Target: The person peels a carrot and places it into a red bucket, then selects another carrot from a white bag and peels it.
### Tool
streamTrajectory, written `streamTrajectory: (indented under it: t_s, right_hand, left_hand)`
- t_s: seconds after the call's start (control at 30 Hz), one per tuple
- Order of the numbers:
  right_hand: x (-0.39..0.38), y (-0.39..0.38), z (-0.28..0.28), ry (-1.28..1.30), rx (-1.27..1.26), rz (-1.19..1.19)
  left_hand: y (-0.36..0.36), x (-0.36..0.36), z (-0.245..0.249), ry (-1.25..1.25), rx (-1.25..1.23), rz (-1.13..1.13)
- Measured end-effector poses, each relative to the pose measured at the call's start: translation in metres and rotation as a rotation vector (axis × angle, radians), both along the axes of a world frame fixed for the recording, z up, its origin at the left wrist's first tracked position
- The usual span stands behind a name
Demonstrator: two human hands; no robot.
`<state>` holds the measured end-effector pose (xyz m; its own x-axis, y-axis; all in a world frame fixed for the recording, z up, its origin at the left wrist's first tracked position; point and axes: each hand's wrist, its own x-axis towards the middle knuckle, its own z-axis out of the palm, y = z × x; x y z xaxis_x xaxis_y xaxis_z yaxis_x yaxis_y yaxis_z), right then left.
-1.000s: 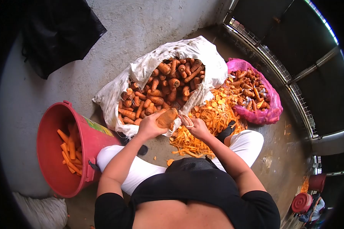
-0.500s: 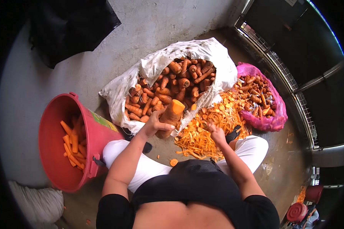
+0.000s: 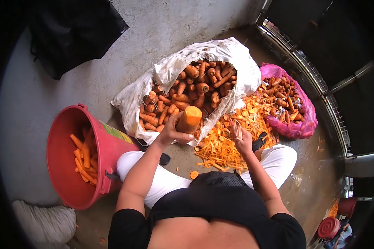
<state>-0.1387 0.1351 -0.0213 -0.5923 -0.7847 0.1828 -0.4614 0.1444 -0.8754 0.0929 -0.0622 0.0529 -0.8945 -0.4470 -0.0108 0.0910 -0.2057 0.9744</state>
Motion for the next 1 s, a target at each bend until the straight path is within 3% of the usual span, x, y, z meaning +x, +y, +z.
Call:
streamTrajectory:
  t_s: [0.07, 0.27, 0.37, 0.47, 0.57, 0.67, 0.73, 0.87, 0.9, 0.93, 1.0]
  right_hand:
    - [0.009, 0.0, 0.025, 0.085, 0.095, -0.001]
    - [0.014, -0.014, 0.058, 0.164, 0.031, 0.163]
    - [0.023, -0.023, 0.073, -0.044, 0.13, 0.243]
    - [0.029, -0.027, 0.07, -0.058, 0.074, 0.234]
    - [0.02, -0.026, 0.056, -0.727, 0.134, 0.158]
    - [-0.001, -0.023, 0.015, -1.027, 0.077, -0.072]
    - [-0.007, -0.012, -0.026, -1.048, 0.179, -0.193]
    - [-0.026, 0.027, -0.134, -0.812, 0.602, -0.231]
    - [-0.028, 0.031, -0.134, -0.748, 0.758, -0.218]
    - [-0.029, 0.033, -0.136, -0.529, 0.866, -0.238]
    - [-0.038, 0.033, -0.132, -0.219, 0.921, -0.252]
  left_hand:
    - [0.002, -0.001, -0.001, -0.003, 0.012, -0.007]
    - [0.004, -0.006, -0.005, -0.166, 0.004, -0.027]
    - [0.004, -0.006, 0.001, -0.253, 0.103, -0.075]
    - [0.008, -0.005, 0.0, -0.24, 0.186, -0.061]
    - [0.007, -0.006, -0.015, -0.199, 0.271, -0.118]
    - [0.007, -0.008, -0.022, -0.213, 0.526, -0.08]
    - [0.009, -0.01, -0.025, -0.207, 0.627, -0.004]
    - [0.001, -0.017, -0.048, -0.184, 0.773, 0.193]
    - [0.002, -0.019, -0.05, -0.185, 0.782, 0.264]
    - [0.001, -0.023, -0.051, -0.175, 0.777, 0.37]
    - [-0.006, -0.021, -0.054, -0.193, 0.781, 0.372]
